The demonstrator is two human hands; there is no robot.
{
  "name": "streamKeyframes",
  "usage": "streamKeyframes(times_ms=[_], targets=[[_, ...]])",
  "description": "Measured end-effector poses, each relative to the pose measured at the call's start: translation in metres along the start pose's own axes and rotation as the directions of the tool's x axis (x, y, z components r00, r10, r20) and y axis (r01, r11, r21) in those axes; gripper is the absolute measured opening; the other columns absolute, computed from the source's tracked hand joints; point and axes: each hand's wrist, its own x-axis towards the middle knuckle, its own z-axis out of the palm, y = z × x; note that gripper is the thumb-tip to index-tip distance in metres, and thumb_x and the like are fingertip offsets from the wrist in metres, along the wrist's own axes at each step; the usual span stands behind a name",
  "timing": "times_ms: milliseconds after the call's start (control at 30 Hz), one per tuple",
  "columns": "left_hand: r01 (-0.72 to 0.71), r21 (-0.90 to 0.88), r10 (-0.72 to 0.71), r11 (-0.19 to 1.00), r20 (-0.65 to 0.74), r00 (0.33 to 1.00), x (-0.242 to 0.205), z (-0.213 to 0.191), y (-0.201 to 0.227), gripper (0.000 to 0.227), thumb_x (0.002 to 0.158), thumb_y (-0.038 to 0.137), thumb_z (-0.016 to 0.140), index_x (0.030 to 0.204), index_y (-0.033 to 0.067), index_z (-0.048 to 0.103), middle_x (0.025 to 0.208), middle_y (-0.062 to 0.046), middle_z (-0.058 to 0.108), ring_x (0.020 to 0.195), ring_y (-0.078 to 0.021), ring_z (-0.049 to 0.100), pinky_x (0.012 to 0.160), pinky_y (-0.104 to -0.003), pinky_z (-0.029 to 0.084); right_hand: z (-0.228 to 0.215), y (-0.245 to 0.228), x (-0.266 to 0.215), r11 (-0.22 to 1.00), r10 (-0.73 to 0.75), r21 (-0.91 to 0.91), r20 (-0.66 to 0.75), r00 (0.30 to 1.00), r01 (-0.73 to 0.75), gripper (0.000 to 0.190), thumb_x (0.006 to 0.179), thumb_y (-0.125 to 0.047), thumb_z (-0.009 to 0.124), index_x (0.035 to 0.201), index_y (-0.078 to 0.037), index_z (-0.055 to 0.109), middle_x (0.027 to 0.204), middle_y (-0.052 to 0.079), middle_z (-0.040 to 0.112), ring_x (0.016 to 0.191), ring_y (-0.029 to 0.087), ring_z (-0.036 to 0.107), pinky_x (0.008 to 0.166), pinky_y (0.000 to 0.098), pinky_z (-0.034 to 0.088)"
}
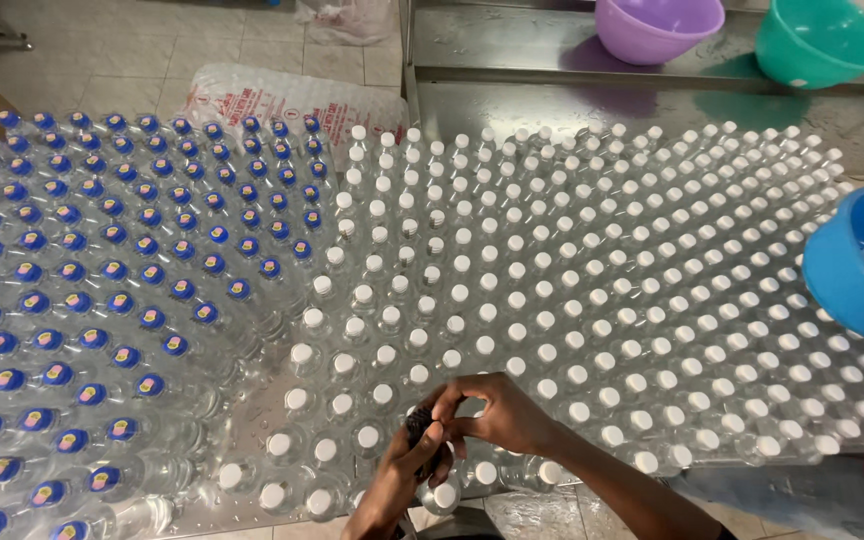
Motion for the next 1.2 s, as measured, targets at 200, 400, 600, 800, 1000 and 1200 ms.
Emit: streamKeyframes(times_ms=[200, 400, 600, 800, 1000, 1200], targets=[[0.1, -0.063, -0.102, 0.993, -0.015, 0.995, -0.026, 0.002, -0.01, 0.073, 0.1, 0.046, 0.063, 0.161, 0.0069, 0.054, 0.085, -0.012, 0.068, 0.053, -0.0124, 0.048, 0.047, -0.026, 0.032, 0.02, 0.017, -0.033, 0.985, -0.034, -0.173, -0.152, 0.988, 0.007, 0.019, 0.084, -0.013, 0.094, 0.101, -0.014, 0.085, 0.096, 0.002, 0.09, 0.088, 0.012, 0.086, 0.082, 0.0269, 0.068], [0.13, -0.137, -0.146, 0.982, -0.111, 0.983, -0.034, -0.016, -0.036, 0.077, 0.1, 0.043, 0.062, 0.167, 0.008, 0.046, 0.082, -0.011, 0.073, 0.048, -0.0106, 0.048, 0.042, -0.027, 0.023, -0.013, 0.012, -0.025, 0.985, -0.01, -0.172, -0.089, 0.996, -0.006, 0.023, 0.094, -0.019, 0.084, 0.116, -0.013, 0.082, 0.103, 0.006, 0.09, 0.097, 0.018, 0.089, 0.087, 0.033, 0.072], [0.067, -0.249, -0.157, 0.966, -0.362, 0.919, -0.053, -0.045, -0.033, 0.063, 0.102, 0.033, 0.061, 0.162, 0.0113, 0.059, 0.083, -0.017, 0.069, 0.053, -0.0169, 0.049, 0.047, -0.029, 0.031, -0.126, 0.084, 0.091, 0.897, -0.254, -0.433, -0.326, 0.911, 0.095, 0.036, 0.107, -0.04, 0.065, 0.128, -0.012, 0.074, 0.116, 0.006, 0.086, 0.108, 0.021, 0.085, 0.078, 0.0323, 0.072], [-0.087, -0.304, -0.081, 0.949, -0.501, 0.862, -0.054, -0.065, -0.05, 0.065, 0.102, 0.035, 0.059, 0.162, 0.0098, 0.056, 0.087, -0.021, 0.067, 0.051, -0.0224, 0.047, 0.042, -0.033, 0.032, -0.198, 0.173, 0.211, 0.894, -0.304, -0.426, -0.358, 0.883, 0.135, 0.021, 0.11, -0.015, 0.064, 0.128, -0.011, 0.074, 0.122, 0.011, 0.083, 0.116, 0.022, 0.082, 0.091, 0.0341, 0.065], [-0.098, -0.325, -0.113, 0.941, -0.571, 0.813, -0.044, -0.04, -0.056, 0.066, 0.102, 0.035, 0.059, 0.162, 0.0091, 0.056, 0.086, -0.021, 0.066, 0.051, -0.0218, 0.046, 0.043, -0.033, 0.03, -0.224, 0.211, 0.22, 0.774, -0.294, -0.626, -0.224, 0.929, 0.094, 0.025, 0.109, -0.011, 0.063, 0.127, -0.019, 0.078, 0.111, 0.006, 0.085, 0.114, 0.031, 0.078, 0.121, 0.0522, 0.046], [-0.1, -0.338, -0.127, 0.936, -0.587, 0.8, -0.017, -0.013, -0.056, 0.066, 0.102, 0.035, 0.06, 0.162, 0.0083, 0.056, 0.086, -0.02, 0.065, 0.052, -0.0211, 0.044, 0.045, -0.033, 0.028, -0.231, 0.209, 0.204, 0.798, -0.258, -0.592, -0.168, 0.951, 0.112, 0.022, 0.105, -0.013, 0.072, 0.127, -0.013, 0.073, 0.116, 0.011, 0.084, 0.12, 0.034, 0.076, 0.127, 0.0599, 0.035]])
